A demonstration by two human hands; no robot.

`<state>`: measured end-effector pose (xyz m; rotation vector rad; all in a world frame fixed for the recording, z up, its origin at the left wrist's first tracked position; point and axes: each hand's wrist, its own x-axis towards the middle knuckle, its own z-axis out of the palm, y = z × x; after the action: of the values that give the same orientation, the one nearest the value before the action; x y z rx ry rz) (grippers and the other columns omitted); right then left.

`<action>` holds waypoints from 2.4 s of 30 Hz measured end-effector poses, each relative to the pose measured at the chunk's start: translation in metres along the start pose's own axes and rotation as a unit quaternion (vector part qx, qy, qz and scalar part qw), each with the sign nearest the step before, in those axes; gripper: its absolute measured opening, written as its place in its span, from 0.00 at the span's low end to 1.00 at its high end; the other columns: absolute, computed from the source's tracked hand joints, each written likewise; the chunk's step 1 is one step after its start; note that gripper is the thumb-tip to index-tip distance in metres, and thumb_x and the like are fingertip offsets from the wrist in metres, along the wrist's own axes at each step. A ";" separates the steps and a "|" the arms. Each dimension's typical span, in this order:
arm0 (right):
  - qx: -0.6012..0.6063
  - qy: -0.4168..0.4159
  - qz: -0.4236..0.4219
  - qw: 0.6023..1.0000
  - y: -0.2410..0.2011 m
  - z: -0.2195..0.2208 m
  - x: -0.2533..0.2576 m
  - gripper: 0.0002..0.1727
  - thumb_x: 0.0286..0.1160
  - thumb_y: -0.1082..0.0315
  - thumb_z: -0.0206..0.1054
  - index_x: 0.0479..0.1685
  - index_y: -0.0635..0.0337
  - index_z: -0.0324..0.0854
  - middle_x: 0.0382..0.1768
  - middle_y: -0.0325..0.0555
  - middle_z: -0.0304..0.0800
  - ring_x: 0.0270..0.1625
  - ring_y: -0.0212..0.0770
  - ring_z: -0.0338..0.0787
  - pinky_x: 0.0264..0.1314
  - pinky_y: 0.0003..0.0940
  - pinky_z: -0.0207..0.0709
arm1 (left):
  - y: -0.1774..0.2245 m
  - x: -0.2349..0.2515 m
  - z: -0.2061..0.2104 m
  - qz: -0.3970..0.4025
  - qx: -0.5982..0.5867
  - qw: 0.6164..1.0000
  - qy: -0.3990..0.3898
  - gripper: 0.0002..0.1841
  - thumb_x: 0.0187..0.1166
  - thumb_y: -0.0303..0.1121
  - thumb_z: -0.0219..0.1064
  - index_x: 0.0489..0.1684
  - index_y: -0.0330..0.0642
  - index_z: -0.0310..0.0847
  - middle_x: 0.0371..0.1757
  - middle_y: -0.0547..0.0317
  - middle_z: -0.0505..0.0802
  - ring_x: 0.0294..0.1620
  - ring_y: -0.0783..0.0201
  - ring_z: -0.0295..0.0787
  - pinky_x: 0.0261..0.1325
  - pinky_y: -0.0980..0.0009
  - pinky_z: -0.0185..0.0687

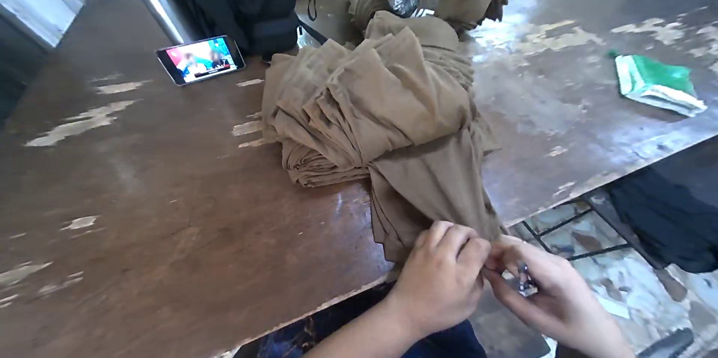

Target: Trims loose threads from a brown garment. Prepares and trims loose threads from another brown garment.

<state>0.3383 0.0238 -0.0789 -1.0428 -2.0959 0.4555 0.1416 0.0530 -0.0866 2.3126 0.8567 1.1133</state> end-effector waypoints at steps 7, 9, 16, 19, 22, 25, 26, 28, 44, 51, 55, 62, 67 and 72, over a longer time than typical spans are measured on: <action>0.115 0.102 -0.029 0.988 -0.012 -0.010 0.018 0.08 0.72 0.66 0.67 0.39 0.48 0.70 0.38 0.33 0.82 0.44 0.24 0.84 0.49 0.18 0.77 | -0.033 0.015 -0.031 -0.058 0.094 0.975 0.194 0.11 0.67 0.21 0.65 0.33 0.45 0.94 0.44 0.54 0.93 0.55 0.55 0.87 0.59 0.62 0.82; 0.141 0.130 -0.033 0.981 -0.010 -0.017 0.025 0.09 0.72 0.64 0.69 0.42 0.42 0.73 0.40 0.25 0.84 0.46 0.20 0.84 0.50 0.16 0.77 | -0.033 0.008 -0.036 -0.068 0.074 0.973 0.208 0.10 0.69 0.26 0.65 0.38 0.45 0.94 0.46 0.53 0.89 0.56 0.58 0.83 0.62 0.68 0.78; 0.167 0.062 -0.061 0.982 -0.024 0.002 0.044 0.08 0.72 0.67 0.67 0.38 0.53 0.70 0.34 0.38 0.80 0.41 0.28 0.83 0.47 0.21 0.76 | -0.013 0.019 -0.035 -0.011 0.081 0.988 0.135 0.18 0.55 0.32 0.78 0.48 0.52 0.94 0.53 0.53 0.92 0.60 0.48 0.86 0.58 0.53 0.81; 0.200 0.106 -0.043 0.973 -0.014 -0.013 0.036 0.08 0.71 0.66 0.69 0.41 0.44 0.74 0.38 0.27 0.84 0.44 0.22 0.84 0.51 0.19 0.76 | -0.033 0.014 -0.048 -0.084 0.065 0.976 0.192 0.16 0.54 0.21 0.74 0.41 0.47 0.95 0.49 0.53 0.91 0.57 0.55 0.85 0.60 0.61 0.82; 0.218 0.172 -0.031 0.960 0.002 -0.026 0.031 0.11 0.69 0.67 0.72 0.43 0.37 0.78 0.41 0.20 0.87 0.45 0.21 0.86 0.51 0.18 0.78 | -0.040 -0.004 -0.056 -0.121 0.028 0.967 0.221 0.13 0.57 0.19 0.71 0.39 0.39 0.94 0.43 0.52 0.88 0.48 0.70 0.85 0.55 0.83 0.81; 0.227 0.261 -0.026 0.938 0.017 -0.028 0.037 0.13 0.67 0.68 0.75 0.40 0.36 0.81 0.39 0.23 0.89 0.43 0.25 0.88 0.50 0.24 0.81 | -0.040 -0.022 -0.057 -0.134 0.014 0.972 0.194 0.14 0.57 0.18 0.70 0.40 0.37 0.95 0.42 0.50 0.93 0.47 0.72 0.89 0.55 0.86 0.82; 0.217 0.290 -0.017 0.932 0.020 -0.025 0.043 0.13 0.67 0.69 0.76 0.39 0.36 0.81 0.39 0.23 0.89 0.42 0.26 0.88 0.49 0.25 0.83 | -0.041 -0.025 -0.056 -0.139 0.012 0.973 0.186 0.13 0.60 0.19 0.71 0.41 0.37 0.96 0.43 0.50 0.95 0.49 0.71 0.91 0.56 0.84 0.83; 0.133 0.323 0.010 0.937 0.022 -0.014 0.055 0.11 0.69 0.69 0.71 0.37 0.37 0.77 0.39 0.20 0.86 0.41 0.21 0.86 0.46 0.19 0.81 | -0.042 -0.027 -0.057 -0.155 -0.007 0.974 0.165 0.11 0.69 0.22 0.71 0.45 0.36 0.96 0.45 0.51 0.98 0.50 0.70 0.95 0.58 0.80 0.86; 0.163 0.164 0.013 0.973 -0.006 0.077 0.063 0.24 0.67 0.57 0.82 0.50 0.67 0.80 0.54 0.52 0.91 0.52 0.33 0.91 0.56 0.27 0.86 | -0.035 -0.038 -0.055 -0.210 -0.541 0.781 0.231 0.14 0.81 0.28 0.67 0.62 0.40 0.88 0.56 0.57 0.94 0.58 0.65 0.91 0.66 0.64 0.86; 0.160 0.205 -0.004 0.966 -0.024 0.093 0.069 0.08 0.72 0.71 0.73 0.38 0.65 0.78 0.36 0.45 0.91 0.41 0.26 0.89 0.46 0.17 0.83 | -0.032 -0.040 -0.051 -0.186 -0.484 0.824 0.230 0.14 0.78 0.24 0.70 0.61 0.40 0.87 0.58 0.62 0.94 0.57 0.70 0.91 0.65 0.71 0.87; 0.196 0.156 -0.008 0.968 -0.037 0.087 0.059 0.07 0.76 0.72 0.68 0.40 0.63 0.73 0.39 0.47 0.87 0.42 0.28 0.86 0.47 0.18 0.81 | -0.031 -0.038 -0.046 -0.164 -0.449 0.848 0.228 0.19 0.71 0.15 0.71 0.60 0.39 0.84 0.56 0.63 0.94 0.52 0.72 0.92 0.60 0.73 0.89; 0.099 0.142 -0.047 0.984 -0.047 0.081 0.047 0.09 0.79 0.72 0.69 0.36 0.59 0.71 0.46 0.48 0.90 0.54 0.36 0.91 0.59 0.26 0.84 | -0.033 -0.039 -0.038 -0.147 -0.369 0.878 0.268 0.08 0.76 0.25 0.73 0.45 0.49 0.95 0.53 0.69 0.93 0.53 0.78 0.89 0.53 0.83 0.87; 0.034 0.067 0.048 0.996 -0.014 0.058 0.037 0.23 0.84 0.49 0.65 0.30 0.61 0.74 0.25 0.41 0.74 0.29 0.27 0.73 0.33 0.20 0.68 | -0.043 -0.044 -0.045 -0.114 -0.473 0.835 0.258 0.09 0.76 0.30 0.75 0.48 0.55 0.95 0.60 0.66 0.93 0.60 0.73 0.89 0.61 0.77 0.86; -0.095 0.003 0.058 0.994 -0.013 0.063 0.034 0.28 0.84 0.41 0.59 0.25 0.57 0.77 0.14 0.40 0.70 0.19 0.37 0.74 0.23 0.33 0.69 | -0.044 -0.045 -0.043 -0.120 -0.497 0.820 0.257 0.10 0.75 0.29 0.76 0.48 0.56 0.96 0.62 0.65 0.92 0.58 0.73 0.89 0.59 0.76 0.87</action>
<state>0.2707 0.0431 -0.0974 -1.2781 -2.1119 0.3127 0.0701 0.0581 -0.1121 1.0290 0.4946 1.5823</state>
